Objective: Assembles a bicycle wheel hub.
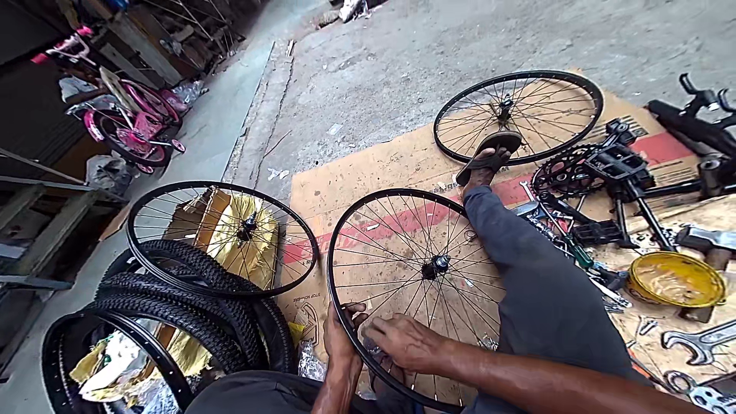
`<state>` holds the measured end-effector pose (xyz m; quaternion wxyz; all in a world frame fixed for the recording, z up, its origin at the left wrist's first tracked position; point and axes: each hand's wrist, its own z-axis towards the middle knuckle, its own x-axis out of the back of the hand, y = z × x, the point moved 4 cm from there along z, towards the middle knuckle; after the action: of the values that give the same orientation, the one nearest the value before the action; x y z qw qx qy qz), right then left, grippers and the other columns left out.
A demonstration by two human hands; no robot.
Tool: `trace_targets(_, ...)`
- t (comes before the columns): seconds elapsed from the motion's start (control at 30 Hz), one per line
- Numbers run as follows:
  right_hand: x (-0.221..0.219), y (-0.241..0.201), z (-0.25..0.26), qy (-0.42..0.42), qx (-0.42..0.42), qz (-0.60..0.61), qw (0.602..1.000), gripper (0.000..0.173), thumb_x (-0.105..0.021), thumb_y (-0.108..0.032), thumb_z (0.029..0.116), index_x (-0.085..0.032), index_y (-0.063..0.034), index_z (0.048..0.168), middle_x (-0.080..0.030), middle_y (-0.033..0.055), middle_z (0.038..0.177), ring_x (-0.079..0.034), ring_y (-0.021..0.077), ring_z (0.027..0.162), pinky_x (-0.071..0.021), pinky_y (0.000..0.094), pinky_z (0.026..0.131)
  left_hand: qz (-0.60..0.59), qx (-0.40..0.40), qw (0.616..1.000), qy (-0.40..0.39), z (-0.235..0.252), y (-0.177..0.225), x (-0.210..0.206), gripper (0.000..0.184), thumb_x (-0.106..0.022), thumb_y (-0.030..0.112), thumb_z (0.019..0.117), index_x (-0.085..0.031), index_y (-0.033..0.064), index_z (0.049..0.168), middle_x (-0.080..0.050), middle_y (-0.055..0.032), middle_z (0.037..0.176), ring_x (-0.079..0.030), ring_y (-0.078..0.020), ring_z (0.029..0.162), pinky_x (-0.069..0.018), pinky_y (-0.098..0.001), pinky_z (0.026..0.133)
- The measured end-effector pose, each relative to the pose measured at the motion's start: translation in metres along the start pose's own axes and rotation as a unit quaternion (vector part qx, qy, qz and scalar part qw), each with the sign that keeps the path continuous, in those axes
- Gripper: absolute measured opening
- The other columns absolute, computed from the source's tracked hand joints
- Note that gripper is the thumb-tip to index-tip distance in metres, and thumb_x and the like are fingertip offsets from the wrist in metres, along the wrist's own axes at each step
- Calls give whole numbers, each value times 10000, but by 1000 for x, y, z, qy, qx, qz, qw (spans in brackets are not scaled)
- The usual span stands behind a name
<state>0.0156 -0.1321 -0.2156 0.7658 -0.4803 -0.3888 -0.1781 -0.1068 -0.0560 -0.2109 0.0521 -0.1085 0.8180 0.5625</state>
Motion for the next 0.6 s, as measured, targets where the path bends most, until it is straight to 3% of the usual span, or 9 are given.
trace_targets(0.07,-5,-2,3,-9,-46,-16,999,287,-545,-46,978,-596,-58,1261,-662,182,961,-678,352,742,-560,503,666,5,0,1000,14,-1,0,-2,534,-219,309,1131,-600,22,890,-701,-118,721,-702,-217,680,-576,-339,630)
trace_targets(0.13,-1,1,12,-78,-66,14,995,147,-594,-62,935,-642,-28,1070,-673,187,890,-687,383,812,-541,570,701,14,-2,1000,11,-3,2,-2,521,-212,315,1133,-596,25,932,-694,-115,728,-696,-217,687,-572,-343,638)
trace_targets(0.17,5,4,17,-132,-69,46,988,146,-614,-103,942,-667,-32,1058,-690,189,905,-688,392,875,-525,600,757,18,-3,1000,12,-3,2,-1,520,-208,318,1133,-595,28,943,-691,-110,730,-694,-216,689,-573,-346,642)
trace_targets(0.27,26,19,27,-311,-66,194,928,395,-629,-321,1030,-639,-23,1289,-700,205,1066,-670,340,982,-499,577,912,14,-3,1000,12,-3,2,-1,509,-214,319,1134,-596,23,973,-690,-109,735,-697,-218,701,-579,-356,651)
trace_targets(0.33,29,24,28,-337,-79,273,897,425,-590,-325,1052,-596,0,1327,-659,191,1069,-631,265,915,-505,493,853,6,-2,1000,11,-3,1,-2,494,-220,315,1134,-590,28,976,-688,-105,729,-696,-214,692,-579,-356,647)
trace_targets(0.4,30,17,31,-259,-87,234,933,330,-686,-223,993,-635,-8,1239,-675,171,1059,-652,285,941,-518,514,872,6,-5,1000,8,-2,0,-1,518,-217,329,1131,-601,38,940,-688,-99,721,-690,-202,670,-573,-344,625)
trace_targets(0.47,32,2,27,-135,2,100,986,217,-676,-164,971,-660,-38,1147,-662,132,1125,-649,284,1044,-527,490,921,4,-7,1000,15,-1,-1,0,573,-215,351,1129,-623,38,876,-685,-96,698,-661,-182,615,-535,-311,565)
trace_targets(0.53,23,-8,19,17,130,-34,991,127,-546,-77,1012,-669,-54,1035,-660,112,1017,-635,277,1012,-502,435,887,-6,-3,1000,8,-2,-1,-1,593,-197,368,1129,-621,33,888,-690,-106,709,-672,-194,606,-559,-324,558)
trace_targets(0.6,7,-11,16,95,168,-83,978,176,-498,-30,1019,-655,-64,949,-648,93,918,-637,265,949,-496,406,840,-16,4,1000,-2,-3,-2,-1,612,-190,374,1124,-626,26,873,-699,-121,724,-682,-210,618,-567,-332,568)
